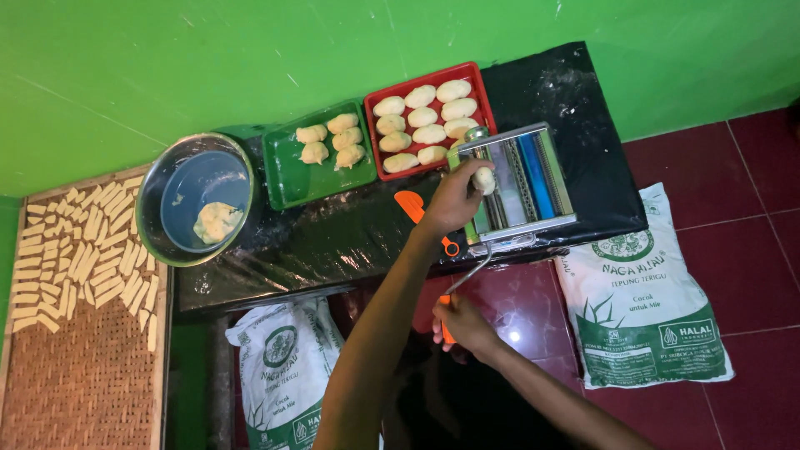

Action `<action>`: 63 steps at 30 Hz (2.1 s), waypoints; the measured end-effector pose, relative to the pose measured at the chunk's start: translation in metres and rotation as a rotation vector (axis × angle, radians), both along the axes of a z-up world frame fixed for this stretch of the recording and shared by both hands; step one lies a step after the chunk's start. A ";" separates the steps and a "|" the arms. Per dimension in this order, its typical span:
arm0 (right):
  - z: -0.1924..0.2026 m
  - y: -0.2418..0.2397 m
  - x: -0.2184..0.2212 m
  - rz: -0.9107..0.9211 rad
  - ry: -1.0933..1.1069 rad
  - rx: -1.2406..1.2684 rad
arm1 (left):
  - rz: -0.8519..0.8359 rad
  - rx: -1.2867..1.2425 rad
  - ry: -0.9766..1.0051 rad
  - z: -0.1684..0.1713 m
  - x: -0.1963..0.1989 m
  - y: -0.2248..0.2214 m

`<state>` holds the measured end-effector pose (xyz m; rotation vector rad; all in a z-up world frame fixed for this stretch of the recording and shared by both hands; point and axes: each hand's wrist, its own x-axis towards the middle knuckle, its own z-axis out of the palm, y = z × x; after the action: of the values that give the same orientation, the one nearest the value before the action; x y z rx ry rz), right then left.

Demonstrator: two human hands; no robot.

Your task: Flatten dough balls, roll them into thin sheets, and cut them into strips to be placed on a drying tray.

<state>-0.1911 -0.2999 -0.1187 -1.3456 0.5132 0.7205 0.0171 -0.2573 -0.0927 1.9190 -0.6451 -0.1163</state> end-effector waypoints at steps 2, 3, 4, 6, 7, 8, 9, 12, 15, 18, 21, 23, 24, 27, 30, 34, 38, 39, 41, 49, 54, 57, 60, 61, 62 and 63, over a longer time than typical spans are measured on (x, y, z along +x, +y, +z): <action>0.011 0.003 0.004 -0.068 0.038 0.041 | -0.001 -0.005 0.006 0.003 -0.002 0.000; 0.017 0.004 0.005 -0.135 0.075 0.083 | -0.002 -0.010 0.010 0.005 -0.003 0.000; 0.030 0.002 0.003 -0.134 0.077 0.081 | 0.000 -0.011 0.012 0.005 -0.004 -0.001; 0.057 -0.003 0.001 -0.282 0.103 0.079 | 0.017 -0.006 -0.004 0.006 -0.006 -0.001; 0.058 -0.006 -0.002 -0.280 0.105 0.078 | 0.020 -0.007 -0.003 0.007 -0.007 -0.002; 0.060 -0.010 -0.004 -0.303 0.080 0.086 | 0.029 -0.001 0.003 0.007 -0.008 -0.002; 0.061 -0.013 -0.006 -0.325 0.053 0.094 | 0.039 0.006 0.007 0.007 -0.009 -0.002; 0.080 -0.021 -0.008 -0.362 0.000 0.095 | 0.036 -0.016 -0.009 0.004 -0.012 -0.002; 0.083 -0.036 -0.011 -0.428 -0.047 0.080 | 0.050 -0.002 -0.038 -0.006 -0.013 -0.002; 0.075 -0.045 -0.015 -0.406 -0.123 0.006 | 0.085 -0.032 -0.015 -0.015 -0.016 -0.003; 0.078 -0.050 -0.018 -0.364 -0.273 -0.205 | 0.129 -0.044 -0.022 -0.011 -0.025 -0.009; 0.073 -0.061 -0.023 -0.280 -0.280 -0.337 | 0.137 -0.054 -0.042 -0.015 -0.027 -0.011; 0.070 -0.066 -0.026 -0.197 -0.289 -0.468 | 0.145 -0.065 -0.065 -0.017 -0.028 -0.012; 0.076 -0.093 -0.023 -0.060 -0.355 -0.687 | 0.181 -0.093 -0.108 -0.005 -0.041 -0.016; 0.091 -0.094 -0.021 -0.065 -0.357 -0.752 | 0.339 -0.173 -0.040 -0.026 -0.046 -0.023; 0.088 -0.096 -0.021 -0.037 -0.316 -0.802 | 0.409 -0.243 0.078 -0.047 -0.047 -0.030; 0.064 -0.113 -0.022 -0.043 -0.275 -0.918 | 0.481 -0.453 0.299 -0.038 -0.044 -0.035; 0.052 -0.121 -0.022 -0.039 -0.291 -0.968 | 0.536 -0.515 0.409 -0.036 -0.041 -0.037; 0.045 -0.130 -0.018 -0.042 -0.258 -1.001 | 0.600 -0.511 0.407 -0.034 -0.040 -0.041; -0.056 -0.137 -0.006 -0.018 -0.141 -1.079 | 0.662 -0.428 0.569 -0.072 -0.037 -0.043; -0.111 -0.111 0.001 -0.011 -0.142 -1.068 | 0.653 -0.394 0.572 -0.066 -0.035 -0.045; -0.149 -0.078 -0.003 -0.024 -0.111 -1.037 | 0.658 -0.373 0.564 -0.059 -0.037 -0.043; -0.172 -0.056 -0.007 0.038 -0.264 -0.929 | 0.654 -0.380 0.555 -0.060 -0.036 -0.044; -0.162 -0.048 -0.006 0.038 -0.269 -0.929 | 0.655 -0.382 0.551 -0.065 -0.034 -0.044; -0.152 -0.039 -0.005 0.004 -0.229 -0.852 | 0.649 -0.395 0.552 -0.069 -0.033 -0.044; -0.140 -0.030 -0.008 -0.027 -0.184 -0.773 | 0.645 -0.404 0.558 -0.074 -0.034 -0.043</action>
<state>-0.1993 -0.3301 -0.2591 -2.0949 0.6943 0.3679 -0.0166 -0.3004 -0.1662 1.5139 0.3137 -0.0944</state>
